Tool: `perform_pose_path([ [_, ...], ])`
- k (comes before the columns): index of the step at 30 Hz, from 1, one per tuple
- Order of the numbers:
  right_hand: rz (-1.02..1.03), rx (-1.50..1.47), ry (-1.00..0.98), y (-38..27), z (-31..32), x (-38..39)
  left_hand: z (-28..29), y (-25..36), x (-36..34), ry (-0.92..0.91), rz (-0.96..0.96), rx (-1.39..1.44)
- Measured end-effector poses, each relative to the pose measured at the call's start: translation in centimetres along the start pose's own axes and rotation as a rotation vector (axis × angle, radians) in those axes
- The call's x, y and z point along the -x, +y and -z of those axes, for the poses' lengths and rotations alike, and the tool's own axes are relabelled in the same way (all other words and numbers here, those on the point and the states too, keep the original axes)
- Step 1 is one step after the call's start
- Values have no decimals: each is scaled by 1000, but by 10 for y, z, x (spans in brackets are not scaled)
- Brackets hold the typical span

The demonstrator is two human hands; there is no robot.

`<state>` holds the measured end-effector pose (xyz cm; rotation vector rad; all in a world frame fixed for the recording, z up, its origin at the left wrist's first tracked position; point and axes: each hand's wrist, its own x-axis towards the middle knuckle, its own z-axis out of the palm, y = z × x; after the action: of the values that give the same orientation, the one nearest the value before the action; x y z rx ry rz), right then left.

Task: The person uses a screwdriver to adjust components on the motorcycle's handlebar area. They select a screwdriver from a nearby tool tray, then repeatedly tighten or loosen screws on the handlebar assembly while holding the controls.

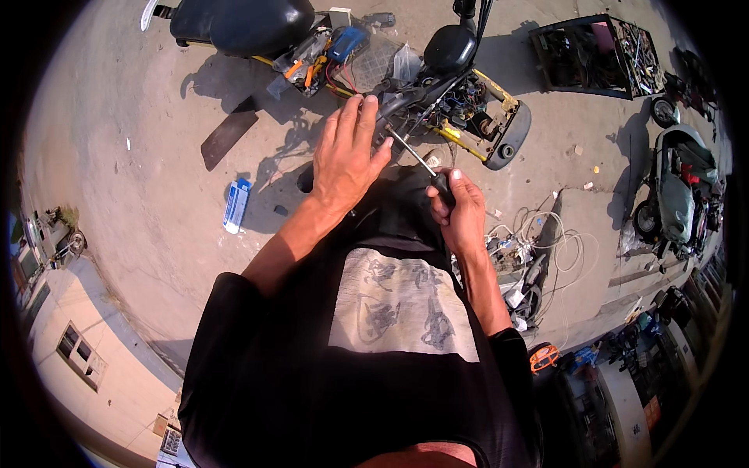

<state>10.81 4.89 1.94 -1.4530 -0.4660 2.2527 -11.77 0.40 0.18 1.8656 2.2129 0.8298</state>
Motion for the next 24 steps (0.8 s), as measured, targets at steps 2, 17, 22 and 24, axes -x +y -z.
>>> perform_pose_path([
  [2, 185, -13, -3, 13, -6, 5, 0, 2, 1, -10, 4, 5],
  [17, 495, 498, 24, 33, 5, -7, 0, 6, 3, -58, 23, -69],
  [22, 69, 0, -129, 23, 4, -8, -2, 6, 2, -43, -22, -159],
  [24, 172, -164, -119, 34, 2, -10, -2, 7, 0, -35, -32, -169],
])
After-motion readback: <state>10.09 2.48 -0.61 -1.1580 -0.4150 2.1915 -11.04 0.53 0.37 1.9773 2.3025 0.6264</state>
